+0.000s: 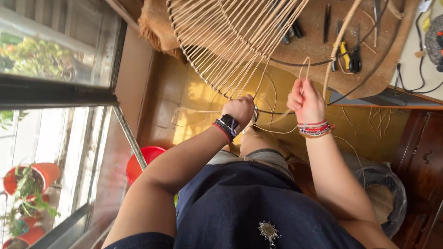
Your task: Weaving thin rattan strips through a circular frame to construct a furniture item
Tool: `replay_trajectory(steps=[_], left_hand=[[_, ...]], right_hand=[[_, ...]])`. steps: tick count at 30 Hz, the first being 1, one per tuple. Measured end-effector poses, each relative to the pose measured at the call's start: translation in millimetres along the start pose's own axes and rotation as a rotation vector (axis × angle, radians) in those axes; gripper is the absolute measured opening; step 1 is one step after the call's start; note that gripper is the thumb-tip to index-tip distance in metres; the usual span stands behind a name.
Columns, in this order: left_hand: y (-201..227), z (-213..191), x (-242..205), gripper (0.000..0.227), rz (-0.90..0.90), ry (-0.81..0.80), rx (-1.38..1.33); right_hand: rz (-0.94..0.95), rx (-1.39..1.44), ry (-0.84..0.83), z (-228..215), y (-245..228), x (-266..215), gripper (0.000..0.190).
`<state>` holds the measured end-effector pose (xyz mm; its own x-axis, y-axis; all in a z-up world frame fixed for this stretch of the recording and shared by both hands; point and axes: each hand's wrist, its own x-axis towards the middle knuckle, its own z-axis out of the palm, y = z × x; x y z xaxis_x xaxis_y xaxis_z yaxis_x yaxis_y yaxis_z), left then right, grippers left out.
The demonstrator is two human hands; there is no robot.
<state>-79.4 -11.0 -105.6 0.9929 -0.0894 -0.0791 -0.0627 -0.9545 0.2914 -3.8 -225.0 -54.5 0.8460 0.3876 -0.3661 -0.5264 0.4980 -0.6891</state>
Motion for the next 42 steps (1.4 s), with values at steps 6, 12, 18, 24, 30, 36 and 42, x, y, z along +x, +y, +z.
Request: replay_trajectory(steps=[6,12,18,24,30,36,42], left_hand=[[11,2,-5,0.011,0.037,0.309,0.187],[8,-8,4,0.013,0.097,0.18,0.012],[2,-51,1,0.033,-0.302,-0.331,-1.161],[-21,-50,1,0.048,-0.15,-0.41,-0.463],[-8,-31,-1,0.031,-0.17,-0.331,-0.617],[-10,-17,7,0.032,-0.411,-0.401,-1.093],[-22,-4,6,0.031,-0.154,-0.407,-0.19]], right_hand=[[-0.092,-0.546,0.064,13,30,-31,0.031],[-0.198,-0.555,-0.018,27,34,-43,0.033],[0.412,-1.525,-0.643,1,85,-38,0.036],[-0.151,-0.007,-0.071,3,-47,1,0.03],[0.134,-0.47,-0.048,-2,-9,-49,0.025],[0.353,-1.181,-0.343,40,15,-32,0.022],[-0.334,-0.248,-0.239,34,-83,-24,0.043]])
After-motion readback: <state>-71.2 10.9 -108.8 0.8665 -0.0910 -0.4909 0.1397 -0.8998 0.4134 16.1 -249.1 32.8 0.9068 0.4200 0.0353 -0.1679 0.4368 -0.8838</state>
